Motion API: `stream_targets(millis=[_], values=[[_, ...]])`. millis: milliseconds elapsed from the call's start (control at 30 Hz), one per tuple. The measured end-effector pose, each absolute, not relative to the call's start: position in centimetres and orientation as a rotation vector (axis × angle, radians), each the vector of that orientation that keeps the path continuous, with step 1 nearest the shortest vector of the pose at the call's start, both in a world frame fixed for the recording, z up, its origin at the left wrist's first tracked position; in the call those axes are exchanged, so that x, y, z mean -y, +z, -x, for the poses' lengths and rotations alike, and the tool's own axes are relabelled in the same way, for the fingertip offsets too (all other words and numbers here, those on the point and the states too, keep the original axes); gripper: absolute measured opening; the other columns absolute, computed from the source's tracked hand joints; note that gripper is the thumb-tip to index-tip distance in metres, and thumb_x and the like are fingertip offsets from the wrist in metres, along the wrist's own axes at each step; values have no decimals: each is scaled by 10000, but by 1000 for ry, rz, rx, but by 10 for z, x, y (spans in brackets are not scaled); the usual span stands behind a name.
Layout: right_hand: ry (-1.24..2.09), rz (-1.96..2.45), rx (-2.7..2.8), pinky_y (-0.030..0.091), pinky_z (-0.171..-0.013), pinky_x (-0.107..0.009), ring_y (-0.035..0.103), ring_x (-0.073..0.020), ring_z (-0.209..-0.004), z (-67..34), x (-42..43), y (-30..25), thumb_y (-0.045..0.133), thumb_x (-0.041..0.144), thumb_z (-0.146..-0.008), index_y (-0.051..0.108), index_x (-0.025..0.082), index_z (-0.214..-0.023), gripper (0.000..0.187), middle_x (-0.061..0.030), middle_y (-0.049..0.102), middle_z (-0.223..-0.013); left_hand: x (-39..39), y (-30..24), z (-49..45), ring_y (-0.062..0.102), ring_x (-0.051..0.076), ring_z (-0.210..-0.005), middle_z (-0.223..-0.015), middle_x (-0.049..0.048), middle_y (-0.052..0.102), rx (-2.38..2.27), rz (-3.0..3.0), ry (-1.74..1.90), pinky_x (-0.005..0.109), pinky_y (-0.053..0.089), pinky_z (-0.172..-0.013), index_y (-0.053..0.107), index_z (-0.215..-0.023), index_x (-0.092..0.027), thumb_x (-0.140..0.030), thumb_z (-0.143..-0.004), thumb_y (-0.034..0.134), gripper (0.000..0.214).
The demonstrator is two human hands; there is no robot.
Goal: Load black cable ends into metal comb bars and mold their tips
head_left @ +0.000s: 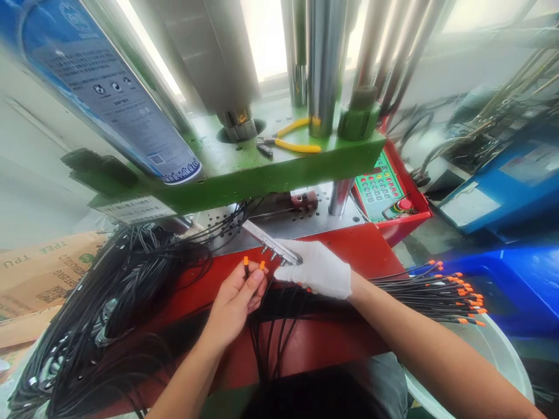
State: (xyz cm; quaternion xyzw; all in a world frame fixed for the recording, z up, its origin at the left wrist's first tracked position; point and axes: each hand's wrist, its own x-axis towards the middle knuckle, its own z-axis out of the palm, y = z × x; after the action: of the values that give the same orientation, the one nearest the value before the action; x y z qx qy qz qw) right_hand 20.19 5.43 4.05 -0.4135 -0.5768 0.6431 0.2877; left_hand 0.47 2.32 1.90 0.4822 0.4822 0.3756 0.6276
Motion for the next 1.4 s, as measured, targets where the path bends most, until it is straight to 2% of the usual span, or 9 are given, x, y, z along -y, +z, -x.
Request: stream_targets(millis=[500,633,700,767,900,1000,1133,1267,1400], values=[[1748,1062,1581,330,-435,-177,390,-60,-498,-202,-52,44,676,357,-792,531,194,-1319,570,52,516,-653,-22,16,-2,298,64,-445,-556,-61,393,-1134,-1171,811,194,238,-417,545,-871,-172,-413,-920,498,250],[1571,1138,1652,470,-688,-234,562,-128,-737,-200,-51,37,665,311,-787,501,165,-1354,608,-11,644,-900,-22,19,-5,309,67,-433,-548,-48,406,-1247,-1245,780,194,242,-400,521,-726,-169,-437,-910,497,325],[1449,1200,1719,470,-835,-281,595,-175,-897,-200,-51,32,654,332,-785,468,181,-1385,646,-36,655,-1052,-22,20,-7,337,70,-446,-557,-37,418,-1293,-1351,764,198,277,-418,479,-647,-170,-428,-922,475,377],[1372,1233,1795,458,-891,-317,601,-199,-952,-201,-51,27,640,365,-789,447,202,-1401,662,-42,653,-1109,-22,20,-9,361,75,-456,-562,-34,428,-1319,-1436,749,200,301,-438,469,-637,-174,-420,-931,458,383],[1379,1231,1827,466,-852,-310,599,-198,-928,-203,-52,27,640,365,-785,462,202,-1391,652,-35,665,-1040,-24,20,-9,381,79,-442,-577,-31,467,-1334,-1489,712,206,323,-446,504,-691,-178,-429,-934,441,356],[1508,1125,1768,464,-725,-243,571,-150,-808,-204,-53,32,650,302,-779,534,206,-1326,567,1,646,-914,-26,21,-6,416,85,-449,-593,-22,497,-1336,-1457,735,211,351,-461,480,-697,-181,-446,-934,429,359],[1668,1033,1727,364,-507,-193,437,-80,-551,-205,-54,37,644,293,-789,549,247,-1303,525,64,510,-672,-27,22,-2,289,72,-432,-553,-72,336,-1362,-1298,830,184,260,-406,491,-799,-198,-474,-911,472,298],[1612,1092,1676,361,-551,-189,435,-78,-599,-205,-56,38,651,248,-779,578,210,-1267,494,61,511,-689,-22,21,1,268,89,-469,-583,-60,334,-1312,-1285,856,189,237,-413,559,-1017,-209,-474,-933,418,311],[1674,1071,1648,360,-552,-196,433,-81,-593,-204,-55,37,654,268,-779,578,204,-1263,495,58,509,-689,-19,19,4,333,111,-527,-600,-38,369,-1349,-1339,846,196,280,-437,591,-1054,-190,-463,-914,468,331]])
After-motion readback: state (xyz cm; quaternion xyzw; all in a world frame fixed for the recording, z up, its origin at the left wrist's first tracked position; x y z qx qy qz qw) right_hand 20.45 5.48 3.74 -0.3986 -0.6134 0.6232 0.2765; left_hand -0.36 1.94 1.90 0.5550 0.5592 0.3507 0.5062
